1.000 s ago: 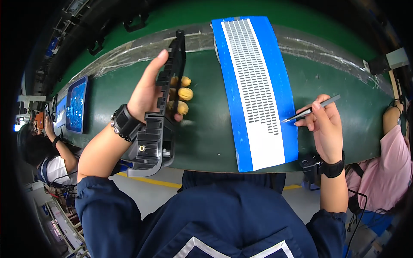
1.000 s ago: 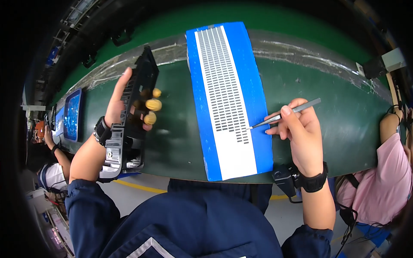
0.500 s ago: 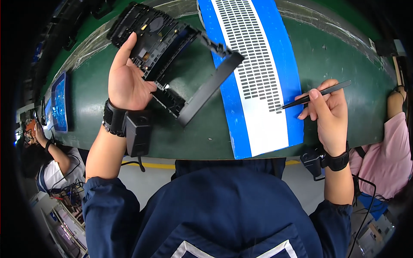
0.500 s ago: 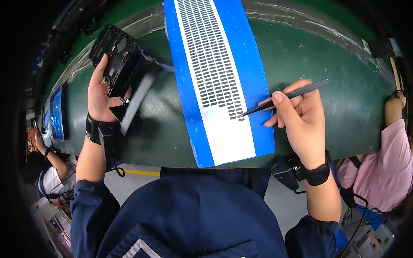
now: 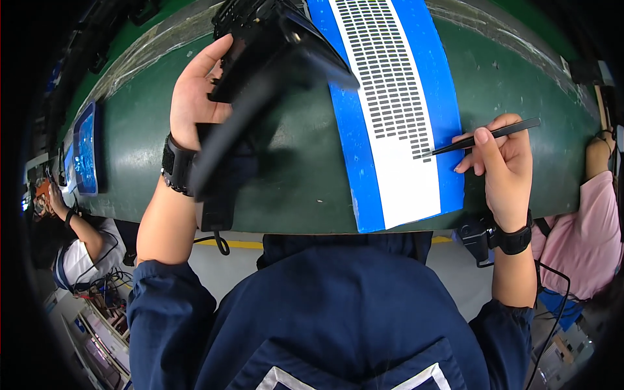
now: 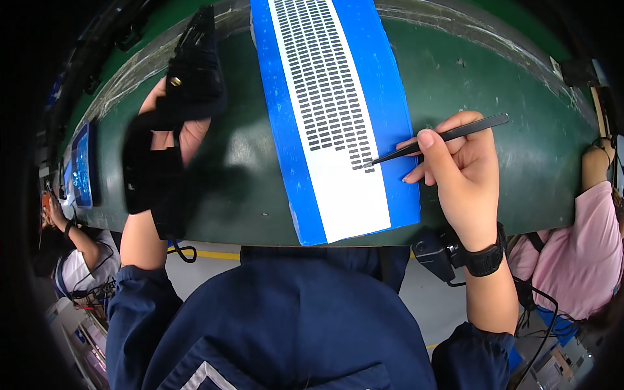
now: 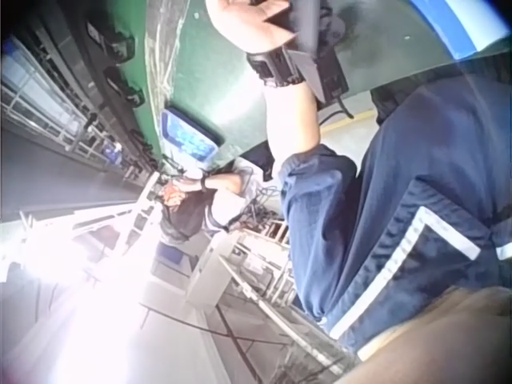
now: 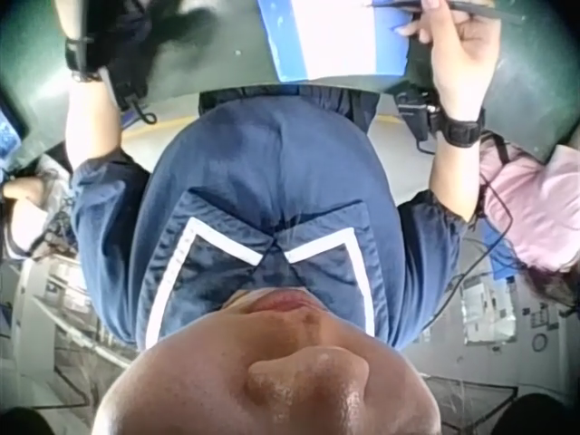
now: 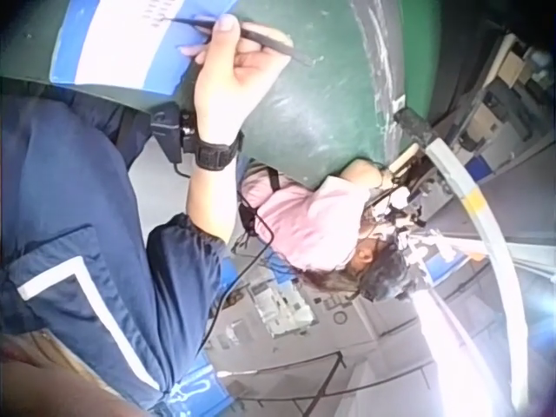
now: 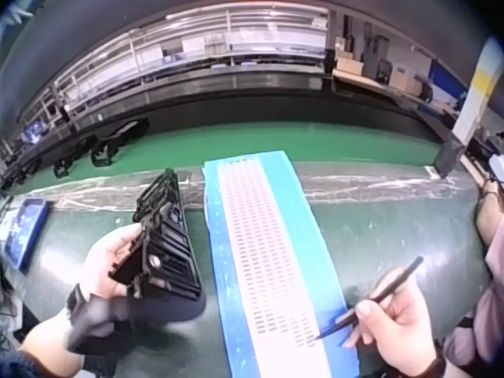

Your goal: Assembling and inspecting electronic components within a plastic housing using tweezers and a pointed tool.

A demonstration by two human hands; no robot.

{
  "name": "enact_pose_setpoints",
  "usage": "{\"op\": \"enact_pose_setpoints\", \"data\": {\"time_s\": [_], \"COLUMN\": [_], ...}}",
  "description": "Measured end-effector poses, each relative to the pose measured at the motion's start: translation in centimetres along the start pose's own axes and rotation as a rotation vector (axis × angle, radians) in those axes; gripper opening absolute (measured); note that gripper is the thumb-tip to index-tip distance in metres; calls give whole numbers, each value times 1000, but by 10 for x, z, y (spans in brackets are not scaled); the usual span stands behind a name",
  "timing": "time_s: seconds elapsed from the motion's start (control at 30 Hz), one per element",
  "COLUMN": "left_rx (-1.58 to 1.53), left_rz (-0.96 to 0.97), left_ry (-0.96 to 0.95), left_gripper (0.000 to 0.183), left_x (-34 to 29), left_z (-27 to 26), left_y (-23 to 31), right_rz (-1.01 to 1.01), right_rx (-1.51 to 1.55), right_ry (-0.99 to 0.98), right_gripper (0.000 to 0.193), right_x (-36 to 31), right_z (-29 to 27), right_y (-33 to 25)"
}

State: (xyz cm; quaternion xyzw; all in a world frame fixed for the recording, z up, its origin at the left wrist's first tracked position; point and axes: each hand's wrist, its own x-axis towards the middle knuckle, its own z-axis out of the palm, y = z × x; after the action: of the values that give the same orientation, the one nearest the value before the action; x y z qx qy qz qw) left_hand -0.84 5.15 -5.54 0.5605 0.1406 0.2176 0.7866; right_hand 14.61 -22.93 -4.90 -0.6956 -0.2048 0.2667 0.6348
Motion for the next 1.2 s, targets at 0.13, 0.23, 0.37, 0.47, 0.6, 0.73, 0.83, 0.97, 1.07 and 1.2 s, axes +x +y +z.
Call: {"op": "enact_pose_setpoints", "data": {"time_s": [0.13,0.23,0.37,0.47,0.6,0.73,0.83,0.97,1.07,1.2], "left_rx": [-712,-694,-498,-211,-107,-184,-245,-246,-220,-248], "left_rz": [-485,-605,-459,-377,-537,-555,-544,-516,-466,-527], "left_ry": [-320,-48,-257,-534,-552,-694,-714,-733,-747,-729], "left_gripper": [36,34,43,62,93,99,96,94,93,92], "left_x": [16,17,5,6,-3,-10,-15,-18,-17,-17], "left_z": [-1,1,19,25,38,39,39,38,37,38], "left_y": [3,5,14,15,17,9,5,3,1,1], "right_rz": [-7,1,-38,-106,-215,-200,-151,-130,-142,-137], "right_rx": [0,42,187,201,136,-1,109,104,76,19], "right_ry": [-16,-4,1,-15,-215,-338,-482,-488,-450,-418], "right_gripper": [16,13,9,11,13,17,19,20,21,21], "right_x": [0,0,2,11,26,35,39,36,31,29], "right_z": [0,1,1,7,19,51,76,80,80,79], "right_y": [-1,-2,-12,-32,-53,-66,-57,-41,-40,-41]}}
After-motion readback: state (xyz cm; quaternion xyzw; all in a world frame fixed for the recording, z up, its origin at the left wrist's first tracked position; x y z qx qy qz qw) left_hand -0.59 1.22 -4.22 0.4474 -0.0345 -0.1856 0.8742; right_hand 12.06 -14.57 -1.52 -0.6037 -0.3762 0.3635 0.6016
